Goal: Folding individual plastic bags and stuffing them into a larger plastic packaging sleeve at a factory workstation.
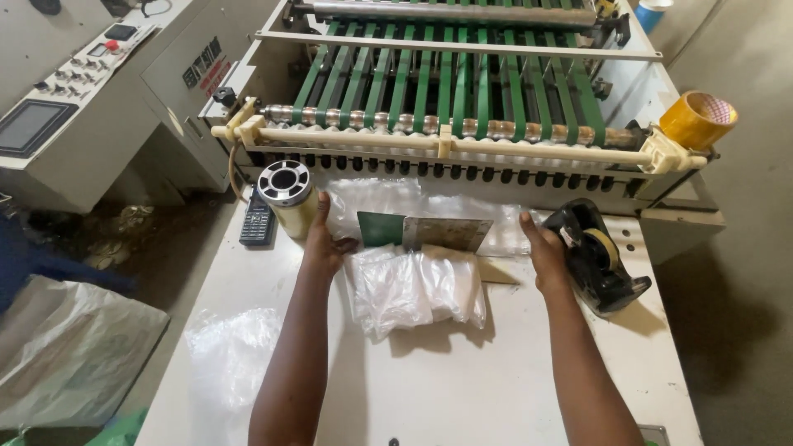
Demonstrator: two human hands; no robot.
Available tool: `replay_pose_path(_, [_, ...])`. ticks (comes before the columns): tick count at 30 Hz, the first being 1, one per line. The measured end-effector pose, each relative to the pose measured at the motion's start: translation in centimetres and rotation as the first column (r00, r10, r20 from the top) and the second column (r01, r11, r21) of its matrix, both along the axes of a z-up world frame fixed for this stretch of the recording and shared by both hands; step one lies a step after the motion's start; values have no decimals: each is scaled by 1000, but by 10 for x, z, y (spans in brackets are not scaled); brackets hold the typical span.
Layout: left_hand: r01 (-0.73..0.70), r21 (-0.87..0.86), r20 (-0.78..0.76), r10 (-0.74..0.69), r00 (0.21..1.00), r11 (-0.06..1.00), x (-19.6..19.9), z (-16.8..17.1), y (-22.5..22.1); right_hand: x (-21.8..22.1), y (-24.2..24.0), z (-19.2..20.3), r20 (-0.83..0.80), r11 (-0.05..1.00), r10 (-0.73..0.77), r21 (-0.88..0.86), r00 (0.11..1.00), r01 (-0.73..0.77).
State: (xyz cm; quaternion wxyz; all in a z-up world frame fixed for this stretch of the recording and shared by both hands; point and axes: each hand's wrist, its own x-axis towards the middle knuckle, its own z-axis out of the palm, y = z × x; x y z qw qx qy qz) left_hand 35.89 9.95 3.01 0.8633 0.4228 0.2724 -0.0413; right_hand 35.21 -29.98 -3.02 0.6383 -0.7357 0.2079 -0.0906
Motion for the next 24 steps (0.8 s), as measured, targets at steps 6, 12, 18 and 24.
replay_pose_path(6, [55, -19, -59, -56, 997, 998, 4, 60, -29, 66, 12, -13, -278, 961, -34, -272, 960, -45])
replay_pose_path(12, [130, 258, -169, -88, 982, 957, 70, -42, -28, 84, 29, -29, -335, 752, 110, -588, 936, -299])
replay_pose_path(18, [-259, 761, 309, 18, 951, 595, 48, -88, 9, 19, 35, -6, 36, 993, 85, -81, 996, -82])
replay_pose_path(24, [-709, 704, 708, -113, 697, 39, -57, 4, 16, -62, -50, -57, 470, 550, 428, -813, 772, 190])
